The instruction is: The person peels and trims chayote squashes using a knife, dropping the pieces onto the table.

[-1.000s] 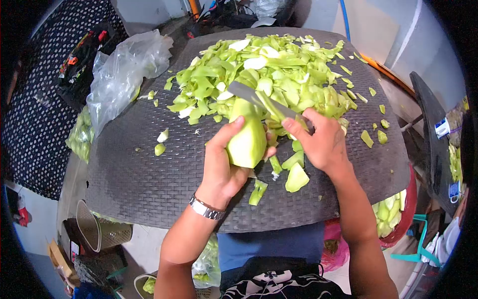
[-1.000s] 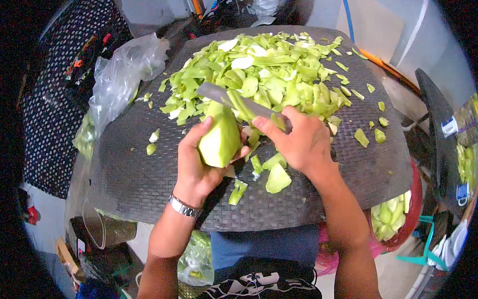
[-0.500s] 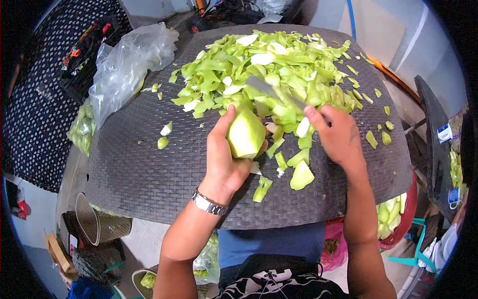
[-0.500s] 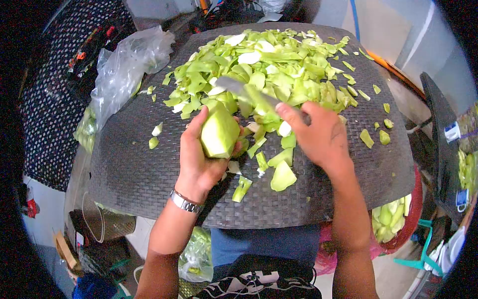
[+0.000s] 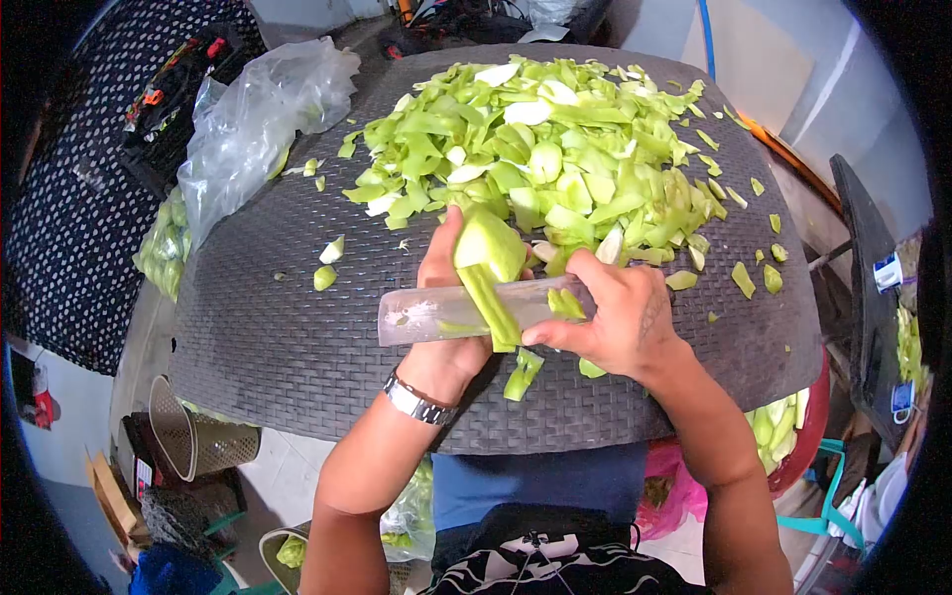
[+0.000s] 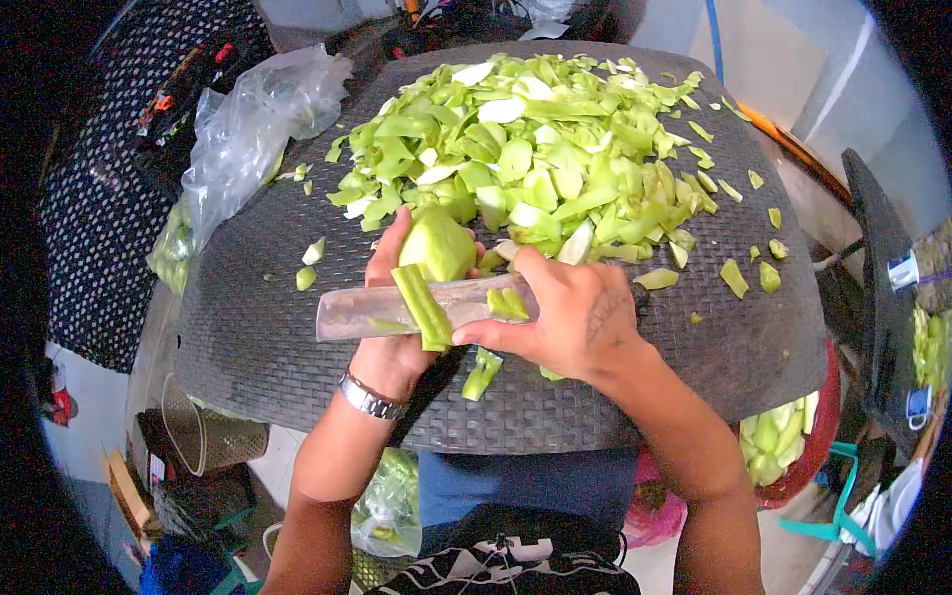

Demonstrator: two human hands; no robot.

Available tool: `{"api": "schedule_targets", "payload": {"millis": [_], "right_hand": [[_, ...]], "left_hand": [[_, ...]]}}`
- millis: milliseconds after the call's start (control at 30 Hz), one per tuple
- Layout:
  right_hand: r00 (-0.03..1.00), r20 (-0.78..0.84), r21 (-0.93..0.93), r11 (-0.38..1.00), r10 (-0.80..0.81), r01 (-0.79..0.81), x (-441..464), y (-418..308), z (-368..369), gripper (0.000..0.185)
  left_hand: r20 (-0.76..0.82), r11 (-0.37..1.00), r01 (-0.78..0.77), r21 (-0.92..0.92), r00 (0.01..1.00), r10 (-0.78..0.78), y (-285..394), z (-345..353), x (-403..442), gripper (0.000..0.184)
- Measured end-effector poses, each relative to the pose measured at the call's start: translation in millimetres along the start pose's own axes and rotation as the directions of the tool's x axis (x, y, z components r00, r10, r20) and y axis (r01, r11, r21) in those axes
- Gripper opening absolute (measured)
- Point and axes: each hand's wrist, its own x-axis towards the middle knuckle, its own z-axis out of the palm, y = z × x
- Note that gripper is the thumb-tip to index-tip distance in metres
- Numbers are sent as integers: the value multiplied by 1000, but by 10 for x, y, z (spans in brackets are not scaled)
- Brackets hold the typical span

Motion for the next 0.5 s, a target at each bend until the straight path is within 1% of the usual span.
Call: {"api": "schedule_targets", "payload": {"millis": [133, 333, 433, 500], "right_hand": [[999, -26, -27, 999, -45, 44, 3, 17, 7, 72], [997, -26, -47, 996, -74, 72, 3, 3, 3, 73], [997, -17, -59, 996, -70, 69, -6, -3, 12, 74], [997, -23, -65, 995, -71, 69, -12, 1, 31, 75]], "left_hand": [[-10, 1000, 10, 7, 1000, -10, -10, 0, 5, 54], [55, 991, 121, -63, 992, -118, 7, -61, 29, 54], [101, 986, 152, -66, 984, -145, 17, -94, 41, 53], [117, 984, 148, -99, 984, -136, 5, -93, 41, 51]]}}
